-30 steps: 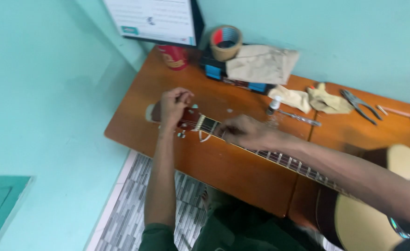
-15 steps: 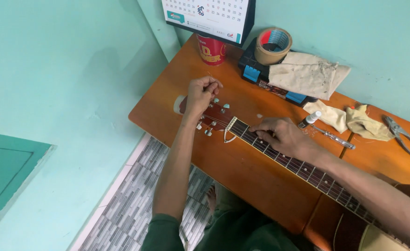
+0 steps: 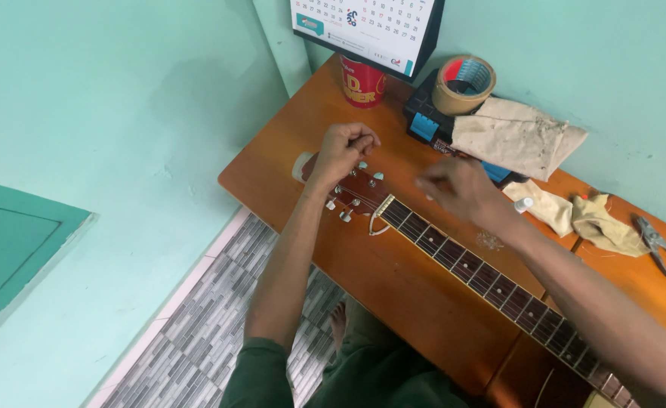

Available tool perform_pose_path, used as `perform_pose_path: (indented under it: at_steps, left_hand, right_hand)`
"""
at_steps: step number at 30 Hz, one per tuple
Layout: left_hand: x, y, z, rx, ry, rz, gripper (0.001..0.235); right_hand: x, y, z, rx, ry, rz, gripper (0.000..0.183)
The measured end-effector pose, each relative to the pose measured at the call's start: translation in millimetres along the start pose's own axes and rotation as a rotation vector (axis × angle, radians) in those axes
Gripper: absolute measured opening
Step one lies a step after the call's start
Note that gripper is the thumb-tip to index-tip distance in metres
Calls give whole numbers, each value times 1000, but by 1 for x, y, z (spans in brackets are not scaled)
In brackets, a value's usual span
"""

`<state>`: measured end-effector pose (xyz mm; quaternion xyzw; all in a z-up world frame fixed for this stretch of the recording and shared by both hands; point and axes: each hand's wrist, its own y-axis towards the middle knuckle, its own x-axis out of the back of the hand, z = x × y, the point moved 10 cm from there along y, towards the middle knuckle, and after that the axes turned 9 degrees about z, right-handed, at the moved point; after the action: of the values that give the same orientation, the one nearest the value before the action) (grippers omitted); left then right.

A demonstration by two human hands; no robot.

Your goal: The person threads a new guitar string through the bridge of an acoustic guitar, then moves to the headstock to thread the string through the tuning peg and winds it to secure it.

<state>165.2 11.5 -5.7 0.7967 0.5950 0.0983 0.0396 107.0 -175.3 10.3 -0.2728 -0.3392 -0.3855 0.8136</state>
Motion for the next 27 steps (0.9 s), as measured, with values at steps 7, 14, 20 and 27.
perform_pose_path:
  at_steps: [7, 14, 20, 27]
  left_hand:
    - [-19, 7, -18, -52, 109, 188, 20]
    - [-9, 10, -4, -45, 83, 199, 18]
    - [-7, 10, 1, -8, 6, 173, 18]
    - [-11, 15, 0, -57, -61, 169, 16]
  right_hand:
    - [-67, 130, -38, -124, 487, 213, 29]
    - [-84, 157, -40, 21, 593, 292, 42]
    - [-90, 176, -44, 225, 630, 231, 17]
    - [-92, 160, -47, 239, 951, 268, 14]
